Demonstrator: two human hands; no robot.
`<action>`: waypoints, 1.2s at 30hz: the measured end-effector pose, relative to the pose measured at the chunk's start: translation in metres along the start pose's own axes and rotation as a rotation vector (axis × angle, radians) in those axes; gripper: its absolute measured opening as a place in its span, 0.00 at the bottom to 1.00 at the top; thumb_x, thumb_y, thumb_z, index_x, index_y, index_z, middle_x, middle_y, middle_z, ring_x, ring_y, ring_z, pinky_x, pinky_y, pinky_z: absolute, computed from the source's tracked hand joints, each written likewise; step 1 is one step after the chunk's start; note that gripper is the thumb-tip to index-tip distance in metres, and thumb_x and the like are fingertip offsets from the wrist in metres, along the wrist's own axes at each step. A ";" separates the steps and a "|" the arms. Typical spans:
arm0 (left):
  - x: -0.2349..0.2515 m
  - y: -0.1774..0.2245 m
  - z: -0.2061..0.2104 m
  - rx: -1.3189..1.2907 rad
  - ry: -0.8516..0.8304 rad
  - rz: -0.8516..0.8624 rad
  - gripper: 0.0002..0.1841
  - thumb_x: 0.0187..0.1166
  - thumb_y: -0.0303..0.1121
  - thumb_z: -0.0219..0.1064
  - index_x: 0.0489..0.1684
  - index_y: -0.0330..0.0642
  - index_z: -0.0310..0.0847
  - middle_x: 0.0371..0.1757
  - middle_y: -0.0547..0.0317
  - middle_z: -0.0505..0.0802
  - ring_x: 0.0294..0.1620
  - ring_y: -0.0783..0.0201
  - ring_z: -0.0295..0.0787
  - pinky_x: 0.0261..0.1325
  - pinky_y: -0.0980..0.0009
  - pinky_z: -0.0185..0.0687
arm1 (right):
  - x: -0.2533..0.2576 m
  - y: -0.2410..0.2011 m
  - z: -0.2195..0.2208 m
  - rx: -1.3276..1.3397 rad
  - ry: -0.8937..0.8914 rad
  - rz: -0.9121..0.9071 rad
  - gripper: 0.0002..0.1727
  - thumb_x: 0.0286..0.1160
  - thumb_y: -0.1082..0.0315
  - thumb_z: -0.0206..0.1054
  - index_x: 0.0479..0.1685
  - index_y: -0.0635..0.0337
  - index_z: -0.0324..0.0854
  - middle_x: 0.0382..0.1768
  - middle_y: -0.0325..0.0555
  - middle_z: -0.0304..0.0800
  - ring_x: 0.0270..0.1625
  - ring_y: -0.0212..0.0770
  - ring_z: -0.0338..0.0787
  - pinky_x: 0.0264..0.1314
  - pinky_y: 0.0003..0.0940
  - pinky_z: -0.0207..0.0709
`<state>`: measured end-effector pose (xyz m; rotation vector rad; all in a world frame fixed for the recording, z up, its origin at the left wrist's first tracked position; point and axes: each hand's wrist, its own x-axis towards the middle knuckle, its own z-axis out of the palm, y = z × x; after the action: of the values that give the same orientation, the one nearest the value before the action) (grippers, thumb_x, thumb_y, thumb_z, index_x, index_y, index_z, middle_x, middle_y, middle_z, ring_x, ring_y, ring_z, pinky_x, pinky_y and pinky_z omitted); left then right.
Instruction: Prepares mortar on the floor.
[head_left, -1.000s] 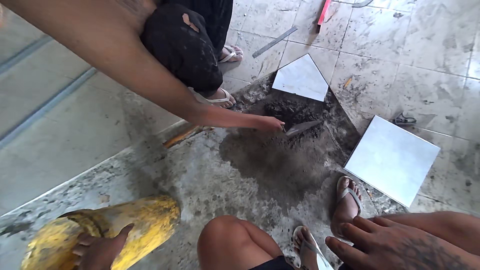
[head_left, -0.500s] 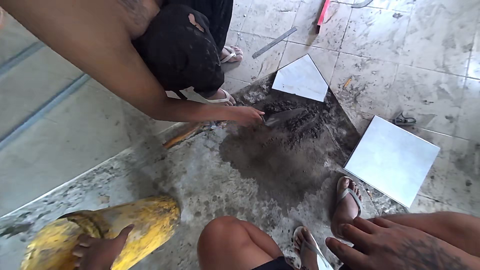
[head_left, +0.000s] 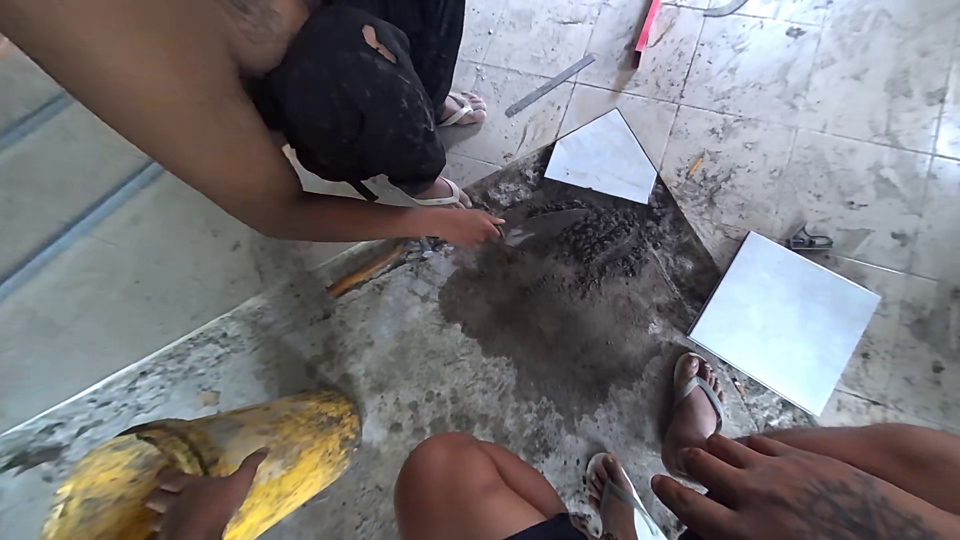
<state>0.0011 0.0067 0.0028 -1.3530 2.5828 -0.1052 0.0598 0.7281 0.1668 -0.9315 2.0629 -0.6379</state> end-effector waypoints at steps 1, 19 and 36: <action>0.000 0.000 0.000 -0.001 -0.001 0.000 0.63 0.67 0.61 0.75 0.98 0.45 0.31 0.95 0.31 0.44 0.92 0.29 0.50 0.84 0.33 0.59 | 0.000 0.000 0.000 -0.001 -0.004 0.000 0.26 0.94 0.54 0.49 0.79 0.61 0.75 0.61 0.64 0.85 0.59 0.66 0.88 0.50 0.58 0.81; -0.001 0.000 -0.001 -0.018 -0.002 0.005 0.64 0.67 0.61 0.76 0.98 0.44 0.30 0.95 0.29 0.45 0.92 0.28 0.50 0.84 0.33 0.59 | 0.000 0.001 0.001 -0.018 0.011 -0.005 0.26 0.93 0.53 0.50 0.79 0.60 0.75 0.60 0.64 0.86 0.58 0.66 0.88 0.48 0.57 0.82; 0.000 0.001 -0.001 -0.003 -0.007 -0.007 0.64 0.67 0.61 0.76 0.98 0.45 0.31 0.95 0.30 0.44 0.92 0.29 0.49 0.85 0.33 0.58 | 0.001 0.001 -0.002 -0.022 -0.020 -0.005 0.26 0.93 0.53 0.52 0.80 0.60 0.74 0.60 0.63 0.86 0.57 0.65 0.88 0.48 0.57 0.82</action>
<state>-0.0002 0.0077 0.0040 -1.3614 2.5741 -0.0977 0.0570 0.7284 0.1668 -0.9519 2.0549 -0.6070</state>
